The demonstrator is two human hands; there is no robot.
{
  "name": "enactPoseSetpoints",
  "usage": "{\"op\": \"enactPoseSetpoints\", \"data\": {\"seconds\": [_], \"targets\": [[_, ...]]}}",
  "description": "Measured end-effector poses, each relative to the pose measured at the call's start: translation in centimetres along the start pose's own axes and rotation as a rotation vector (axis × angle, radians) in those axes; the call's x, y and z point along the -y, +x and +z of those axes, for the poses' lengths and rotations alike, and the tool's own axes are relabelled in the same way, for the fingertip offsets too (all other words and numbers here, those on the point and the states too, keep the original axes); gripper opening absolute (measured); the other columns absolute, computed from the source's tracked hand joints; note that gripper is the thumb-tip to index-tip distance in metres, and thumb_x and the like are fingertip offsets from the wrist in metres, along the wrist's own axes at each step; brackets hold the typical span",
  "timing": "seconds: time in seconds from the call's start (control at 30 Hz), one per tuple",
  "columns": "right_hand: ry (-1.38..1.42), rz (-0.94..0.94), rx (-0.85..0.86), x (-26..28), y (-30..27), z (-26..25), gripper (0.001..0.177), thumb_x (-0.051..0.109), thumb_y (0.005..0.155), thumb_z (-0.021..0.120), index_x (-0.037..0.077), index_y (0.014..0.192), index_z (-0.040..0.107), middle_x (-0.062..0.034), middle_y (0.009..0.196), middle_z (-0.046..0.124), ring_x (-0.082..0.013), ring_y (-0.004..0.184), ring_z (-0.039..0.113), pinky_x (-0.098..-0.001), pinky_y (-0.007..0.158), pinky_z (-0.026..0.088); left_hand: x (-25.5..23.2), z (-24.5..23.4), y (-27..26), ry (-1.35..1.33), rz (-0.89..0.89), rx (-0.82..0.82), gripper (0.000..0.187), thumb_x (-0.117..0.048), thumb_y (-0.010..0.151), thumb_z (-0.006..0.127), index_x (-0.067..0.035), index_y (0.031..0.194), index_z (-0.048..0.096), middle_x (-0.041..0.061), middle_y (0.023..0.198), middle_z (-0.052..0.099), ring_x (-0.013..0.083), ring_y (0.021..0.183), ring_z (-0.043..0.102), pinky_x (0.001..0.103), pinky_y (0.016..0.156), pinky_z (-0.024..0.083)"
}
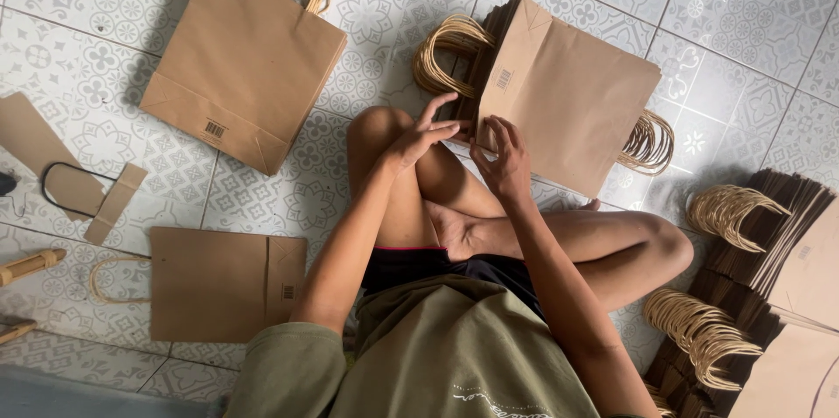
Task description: The person sits on the floor and repeatedly assembles flat brown paper bags by folding the bottom flaps and inserting the pre-attached rope handles into the bag's interior. The person handles the bags one at a time, folding them into shape and stacking the finished bags.
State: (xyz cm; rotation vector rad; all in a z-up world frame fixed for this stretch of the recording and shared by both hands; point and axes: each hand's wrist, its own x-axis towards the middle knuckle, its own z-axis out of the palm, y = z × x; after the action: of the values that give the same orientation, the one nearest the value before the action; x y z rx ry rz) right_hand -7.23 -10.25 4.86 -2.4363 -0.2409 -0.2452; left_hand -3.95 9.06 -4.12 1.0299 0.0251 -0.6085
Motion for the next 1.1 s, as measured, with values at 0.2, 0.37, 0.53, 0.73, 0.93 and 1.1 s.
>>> {"op": "enactPoseSetpoints", "data": {"seconds": [0.2,0.37,0.53,0.73,0.93,1.1], "targets": [[-0.131,-0.070,-0.070,-0.2,0.0,0.6,0.045,0.020,0.081,0.086,0.008,0.121,0.069,-0.0146,0.114,0.067,-0.0372,0.107,0.071,-0.0452,0.088,0.059,1.6,0.0,0.4,0.031,-0.031,0.015,0.060,-0.023,0.096,0.076,-0.029,0.151,0.051,0.016,0.154,0.047,0.0312,0.135,0.054,0.049,0.116,0.037],[-0.060,0.087,0.195,-0.6,0.4,-0.6,0.053,0.036,0.082,0.088,0.015,0.128,0.069,-0.0084,0.129,0.064,-0.0343,0.122,0.063,-0.0484,0.097,0.055,1.0,2.4,0.3,0.492,-0.104,-0.160,0.059,-0.028,0.093,0.075,-0.033,0.146,0.052,0.009,0.121,0.072,0.0237,0.110,0.071,0.039,0.098,0.055],[0.182,0.230,0.061,-3.7,0.7,-5.1,0.038,0.024,0.093,0.079,0.011,0.127,0.069,-0.0125,0.128,0.065,-0.0373,0.120,0.065,-0.0493,0.101,0.052,-0.5,3.8,-0.7,0.711,-0.163,-0.266,0.052,-0.034,0.093,0.072,-0.031,0.142,0.058,0.013,0.123,0.070,0.0281,0.114,0.069,0.043,0.099,0.055],[-0.012,0.287,-0.317,-11.6,-0.8,-11.5,0.028,0.014,0.099,0.074,0.004,0.125,0.069,-0.0171,0.116,0.065,-0.0382,0.108,0.067,-0.0465,0.096,0.053,0.1,3.7,-0.2,0.824,0.040,-0.358,0.050,-0.027,0.090,0.073,-0.024,0.138,0.062,0.017,0.118,0.069,0.0318,0.108,0.069,0.043,0.090,0.057],[-0.265,0.308,-0.378,-18.9,-2.4,-13.5,0.024,0.027,0.105,0.072,0.005,0.114,0.076,-0.0179,0.097,0.074,-0.0395,0.093,0.073,-0.0494,0.091,0.050,-6.0,8.2,3.5,0.955,0.227,-0.485,0.042,-0.022,0.100,0.061,-0.006,0.139,0.062,0.026,0.125,0.067,0.0411,0.115,0.065,0.048,0.089,0.056],[-0.269,0.452,-0.163,-22.2,-2.6,-13.0,0.045,0.043,0.110,0.059,0.002,0.116,0.077,-0.0226,0.099,0.076,-0.0431,0.099,0.073,-0.0565,0.116,0.030,-4.2,4.6,10.3,1.092,-0.275,-0.525,0.069,-0.063,0.097,0.053,-0.019,0.150,0.053,0.019,0.140,0.061,0.0309,0.129,0.060,0.045,0.108,0.050]]}}
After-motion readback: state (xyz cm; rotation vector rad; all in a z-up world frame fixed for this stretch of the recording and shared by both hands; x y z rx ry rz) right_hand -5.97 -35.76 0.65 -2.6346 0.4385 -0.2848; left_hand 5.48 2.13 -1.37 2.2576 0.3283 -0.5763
